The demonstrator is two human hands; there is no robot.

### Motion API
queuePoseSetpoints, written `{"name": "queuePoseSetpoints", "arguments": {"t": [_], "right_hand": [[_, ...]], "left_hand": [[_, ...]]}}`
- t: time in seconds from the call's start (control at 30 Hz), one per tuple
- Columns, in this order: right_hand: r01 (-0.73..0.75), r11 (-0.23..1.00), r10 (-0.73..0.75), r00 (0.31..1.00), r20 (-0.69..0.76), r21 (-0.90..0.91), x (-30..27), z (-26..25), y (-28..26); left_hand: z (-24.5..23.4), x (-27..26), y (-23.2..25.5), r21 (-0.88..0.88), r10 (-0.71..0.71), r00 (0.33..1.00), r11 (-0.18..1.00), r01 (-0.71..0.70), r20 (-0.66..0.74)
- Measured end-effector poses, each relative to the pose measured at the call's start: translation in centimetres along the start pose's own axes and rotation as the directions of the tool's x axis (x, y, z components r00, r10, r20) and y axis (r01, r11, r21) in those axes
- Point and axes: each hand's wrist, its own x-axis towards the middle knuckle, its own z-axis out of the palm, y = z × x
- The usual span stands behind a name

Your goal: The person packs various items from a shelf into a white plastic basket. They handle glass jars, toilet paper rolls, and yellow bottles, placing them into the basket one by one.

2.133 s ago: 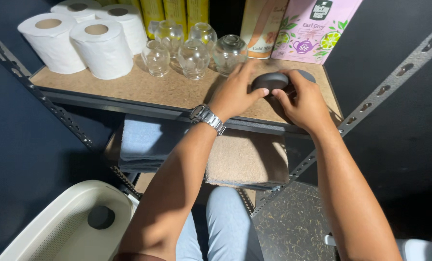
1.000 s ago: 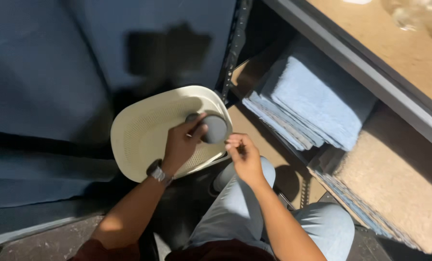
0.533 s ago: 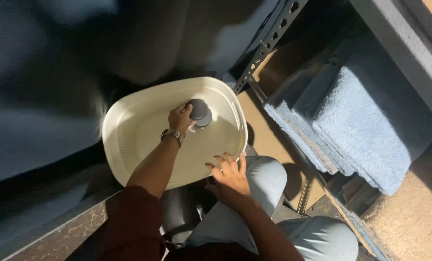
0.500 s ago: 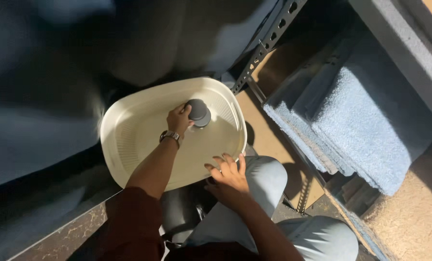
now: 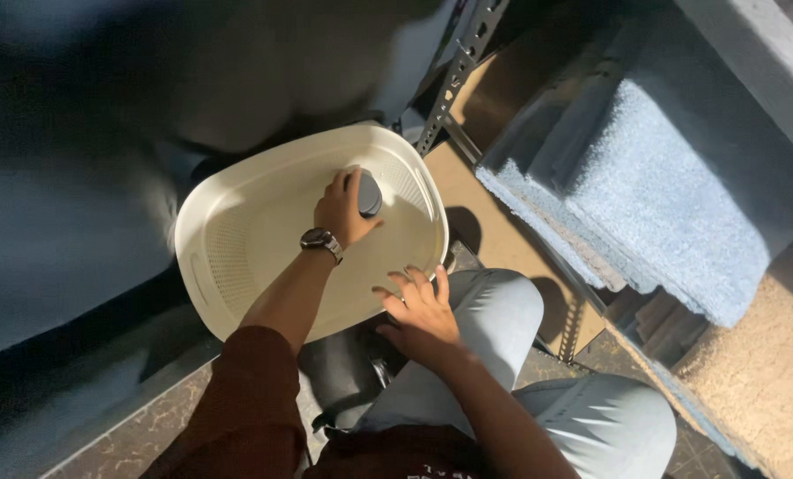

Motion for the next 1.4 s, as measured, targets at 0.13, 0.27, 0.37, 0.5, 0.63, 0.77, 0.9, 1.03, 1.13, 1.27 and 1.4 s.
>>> {"name": "queuePoseSetpoints", "arguments": {"t": [0.13, 0.27, 0.37, 0.5, 0.63, 0.77, 0.9, 1.03, 1.13, 1.27, 1.4], "right_hand": [[-0.027, 0.996, 0.022, 0.998, 0.064, 0.080, 0.3, -1.5, -0.6], [-0.052, 0.996, 0.039, 0.987, 0.153, 0.077, 0.4, -2.9, -0.9], [-0.040, 0.998, 0.034, 0.990, 0.135, 0.041, 0.1, -3.1, -0.9], [0.090, 0.975, -0.087, 0.996, -0.020, 0.203, -0.8, -5.8, -0.9], [0.062, 0.930, -0.040, 0.997, -0.068, 0.362, -3.4, -12.9, -0.4], [0.141, 0.956, -0.046, 0.937, -0.345, 0.255, -7.8, -25.7, 0.6], [-0.010, 0.996, 0.058, 0.842, -0.536, 0.092, -15.3, -40.5, 3.5], [-0.336, 0.919, 0.116, 0.732, -0.671, -0.208, -24.7, -48.0, 13.1], [-0.685, 0.649, 0.268, 0.614, -0.743, -0.332, -29.5, -51.0, 18.9], [-0.997, -0.062, 0.936, -0.071, -0.345, 0.037, -28.4, -54.7, 19.9], [-0.996, -0.040, 0.954, -0.061, -0.294, 0.077, -29.0, -53.7, 19.0]], "left_hand": [[0.3, 0.3, -0.6, -0.054, -0.088, 0.995, 0.994, 0.090, 0.039], [-1.1, -0.2, 0.9, -0.058, -0.100, 0.989, 0.993, 0.107, 0.110], [0.1, -0.3, 1.2, -0.052, -0.125, 0.986, 0.990, 0.131, 0.108], [2.7, 0.8, 0.9, -0.115, -0.191, 0.978, 0.973, 0.201, 0.086], [3.2, 0.8, 1.7, -0.064, -0.145, 0.989, 0.988, 0.143, -0.023], [0.1, -1.2, 4.4, -0.007, -0.243, 0.967, 0.970, 0.244, 0.073], [-2.3, -3.4, 6.5, 0.141, 0.104, 0.933, 0.988, -0.058, -0.343], [-9.5, -5.1, 12.9, 0.136, 0.475, 0.622, 0.848, -0.512, -0.623], [-14.0, -6.6, 19.8, 0.082, 0.520, 0.411, 0.688, -0.721, -0.749], [-22.9, -11.0, 32.3, 0.246, 0.634, -0.010, 0.286, -0.926, -0.773], [-29.4, -16.6, 44.8, 0.324, 0.648, -0.269, -0.037, -0.945, -0.712]]}}
